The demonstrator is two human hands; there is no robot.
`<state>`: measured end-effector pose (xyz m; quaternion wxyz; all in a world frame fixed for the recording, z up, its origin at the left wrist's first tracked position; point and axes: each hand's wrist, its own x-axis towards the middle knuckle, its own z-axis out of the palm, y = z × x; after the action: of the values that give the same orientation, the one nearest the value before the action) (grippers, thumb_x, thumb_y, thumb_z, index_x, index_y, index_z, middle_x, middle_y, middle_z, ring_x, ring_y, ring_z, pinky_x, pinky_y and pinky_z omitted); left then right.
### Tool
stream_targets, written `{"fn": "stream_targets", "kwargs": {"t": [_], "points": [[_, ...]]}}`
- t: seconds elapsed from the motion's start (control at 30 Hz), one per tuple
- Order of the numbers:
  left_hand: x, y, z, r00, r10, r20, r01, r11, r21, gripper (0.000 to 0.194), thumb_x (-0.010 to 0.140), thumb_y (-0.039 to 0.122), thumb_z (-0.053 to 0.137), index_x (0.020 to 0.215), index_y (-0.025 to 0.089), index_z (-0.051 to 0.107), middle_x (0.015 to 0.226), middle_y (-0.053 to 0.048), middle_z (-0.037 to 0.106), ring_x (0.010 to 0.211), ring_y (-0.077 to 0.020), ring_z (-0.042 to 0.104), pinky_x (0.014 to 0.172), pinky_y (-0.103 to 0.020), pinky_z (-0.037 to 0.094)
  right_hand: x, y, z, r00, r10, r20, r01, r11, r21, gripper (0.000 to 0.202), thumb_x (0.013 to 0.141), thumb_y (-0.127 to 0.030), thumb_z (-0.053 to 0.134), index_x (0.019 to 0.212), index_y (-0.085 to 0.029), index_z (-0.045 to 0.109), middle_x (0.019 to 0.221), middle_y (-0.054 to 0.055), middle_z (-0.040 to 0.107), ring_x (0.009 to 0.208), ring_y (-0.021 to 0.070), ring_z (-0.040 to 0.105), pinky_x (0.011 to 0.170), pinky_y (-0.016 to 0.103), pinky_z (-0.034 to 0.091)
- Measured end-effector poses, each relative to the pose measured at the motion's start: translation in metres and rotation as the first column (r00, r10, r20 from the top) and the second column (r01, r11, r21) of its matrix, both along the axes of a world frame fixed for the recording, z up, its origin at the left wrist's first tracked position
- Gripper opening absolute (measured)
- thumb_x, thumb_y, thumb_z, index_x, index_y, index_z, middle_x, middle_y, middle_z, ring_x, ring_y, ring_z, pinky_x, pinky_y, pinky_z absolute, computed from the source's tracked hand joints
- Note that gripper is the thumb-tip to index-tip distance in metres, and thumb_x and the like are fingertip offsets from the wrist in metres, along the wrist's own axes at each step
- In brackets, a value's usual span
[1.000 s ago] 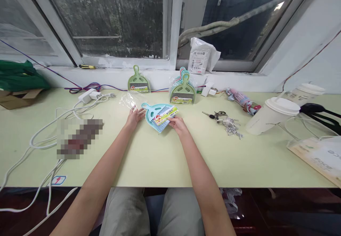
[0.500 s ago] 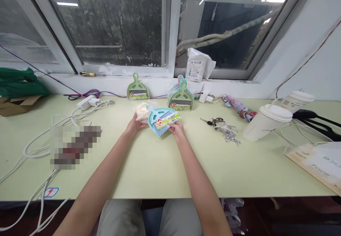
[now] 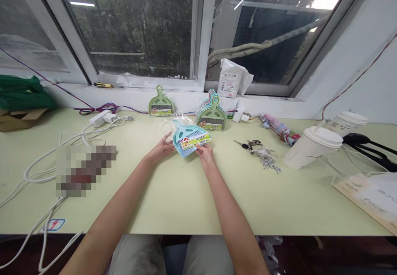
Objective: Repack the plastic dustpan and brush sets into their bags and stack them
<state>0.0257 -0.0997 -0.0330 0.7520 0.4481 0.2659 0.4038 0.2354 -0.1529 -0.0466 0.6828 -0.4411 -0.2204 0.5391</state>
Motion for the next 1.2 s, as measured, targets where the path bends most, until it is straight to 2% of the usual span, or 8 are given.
{"fn": "stream_targets", "kwargs": {"t": [0.13, 0.23, 0.47, 0.57, 0.73, 0.83, 1.0, 1.2], "points": [[-0.009, 0.004, 0.007, 0.989, -0.147, 0.030, 0.149, 0.985, -0.091, 0.068, 0.086, 0.048, 0.055, 0.143, 0.021, 0.031, 0.112, -0.014, 0.067, 0.094, -0.0240, 0.069, 0.090, -0.041, 0.051, 0.001, 0.000, 0.000, 1.000, 0.008, -0.011, -0.007, 0.999, 0.038, 0.022, 0.063, -0.007, 0.070, 0.081, -0.019, 0.065, 0.088, 0.002, 0.074, 0.092, 0.0195, 0.069, 0.089, 0.033, 0.057], [-0.013, 0.011, 0.004, 0.994, -0.108, 0.010, 0.109, 0.990, -0.094, 0.073, 0.084, 0.067, 0.041, 0.137, 0.017, 0.042, 0.102, -0.015, 0.069, 0.089, -0.0258, 0.070, 0.086, -0.042, 0.052, 0.000, 0.000, 0.001, 0.999, 0.038, 0.009, -0.038, 0.997, 0.059, 0.023, 0.062, -0.008, 0.072, 0.082, -0.017, 0.066, 0.089, 0.003, 0.074, 0.089, 0.0194, 0.070, 0.087, 0.032, 0.057], [0.011, 0.000, -0.002, 0.995, -0.058, -0.083, 0.055, 0.998, -0.043, 0.037, 0.084, 0.047, 0.059, 0.102, 0.016, 0.068, 0.103, -0.013, 0.071, 0.091, -0.0259, 0.068, 0.085, -0.039, 0.053, -0.009, -0.006, 0.008, 0.998, 0.005, 0.061, -0.016, 0.985, 0.174, 0.031, 0.061, -0.016, 0.076, 0.090, -0.017, 0.065, 0.094, 0.004, 0.073, 0.091, 0.0186, 0.069, 0.083, 0.030, 0.057], [0.022, -0.010, 0.004, 0.994, -0.105, -0.039, 0.105, 0.995, -0.002, 0.035, 0.086, 0.041, 0.060, 0.107, 0.014, 0.067, 0.113, -0.015, 0.068, 0.103, -0.0273, 0.065, 0.090, -0.039, 0.051, -0.010, -0.009, 0.015, 0.993, -0.061, 0.100, 0.039, 0.976, 0.212, 0.035, 0.061, -0.020, 0.078, 0.093, -0.018, 0.063, 0.096, 0.004, 0.072, 0.092, 0.0177, 0.068, 0.085, 0.031, 0.057], [0.034, -0.013, 0.000, 0.993, 0.082, 0.088, -0.084, 0.996, 0.018, 0.038, 0.082, 0.030, 0.066, 0.117, 0.017, 0.060, 0.116, -0.011, 0.067, 0.108, -0.0251, 0.063, 0.100, -0.040, 0.047, -0.009, -0.011, 0.021, 0.979, -0.077, 0.186, 0.044, 0.983, 0.177, 0.034, 0.061, -0.023, 0.077, 0.092, -0.018, 0.064, 0.096, 0.005, 0.072, 0.093, 0.0186, 0.067, 0.086, 0.033, 0.056], [0.037, -0.011, -0.006, 0.993, 0.084, 0.087, -0.085, 0.996, 0.005, 0.046, 0.077, 0.025, 0.071, 0.120, 0.019, 0.056, 0.114, -0.009, 0.068, 0.107, -0.0251, 0.064, 0.100, -0.042, 0.047, -0.006, -0.011, 0.023, 0.969, -0.043, 0.242, 0.014, 0.992, 0.122, 0.031, 0.060, -0.022, 0.077, 0.089, -0.018, 0.065, 0.095, 0.004, 0.071, 0.091, 0.0190, 0.066, 0.083, 0.034, 0.057], [0.033, -0.010, -0.008, 0.996, 0.087, -0.001, -0.087, 0.995, 0.040, 0.048, 0.074, 0.026, 0.074, 0.118, 0.019, 0.056, 0.113, -0.010, 0.068, 0.101, -0.0276, 0.065, 0.092, -0.043, 0.050, 0.003, -0.012, 0.027, 0.961, 0.054, 0.271, -0.083, 0.992, 0.097, 0.031, 0.060, -0.022, 0.078, 0.088, -0.018, 0.066, 0.096, 0.004, 0.071, 0.091, 0.0198, 0.066, 0.081, 0.035, 0.058], [0.026, -0.013, 0.003, 0.985, 0.060, -0.163, -0.042, 0.993, 0.109, 0.051, 0.075, 0.043, 0.071, 0.118, 0.019, 0.060, 0.110, -0.012, 0.069, 0.098, -0.0290, 0.066, 0.081, -0.041, 0.053, -0.001, -0.013, 0.033, 0.978, 0.060, 0.199, -0.090, 0.985, 0.148, 0.031, 0.060, -0.019, 0.078, 0.089, -0.017, 0.067, 0.096, 0.005, 0.073, 0.096, 0.0197, 0.067, 0.090, 0.035, 0.055]]}}
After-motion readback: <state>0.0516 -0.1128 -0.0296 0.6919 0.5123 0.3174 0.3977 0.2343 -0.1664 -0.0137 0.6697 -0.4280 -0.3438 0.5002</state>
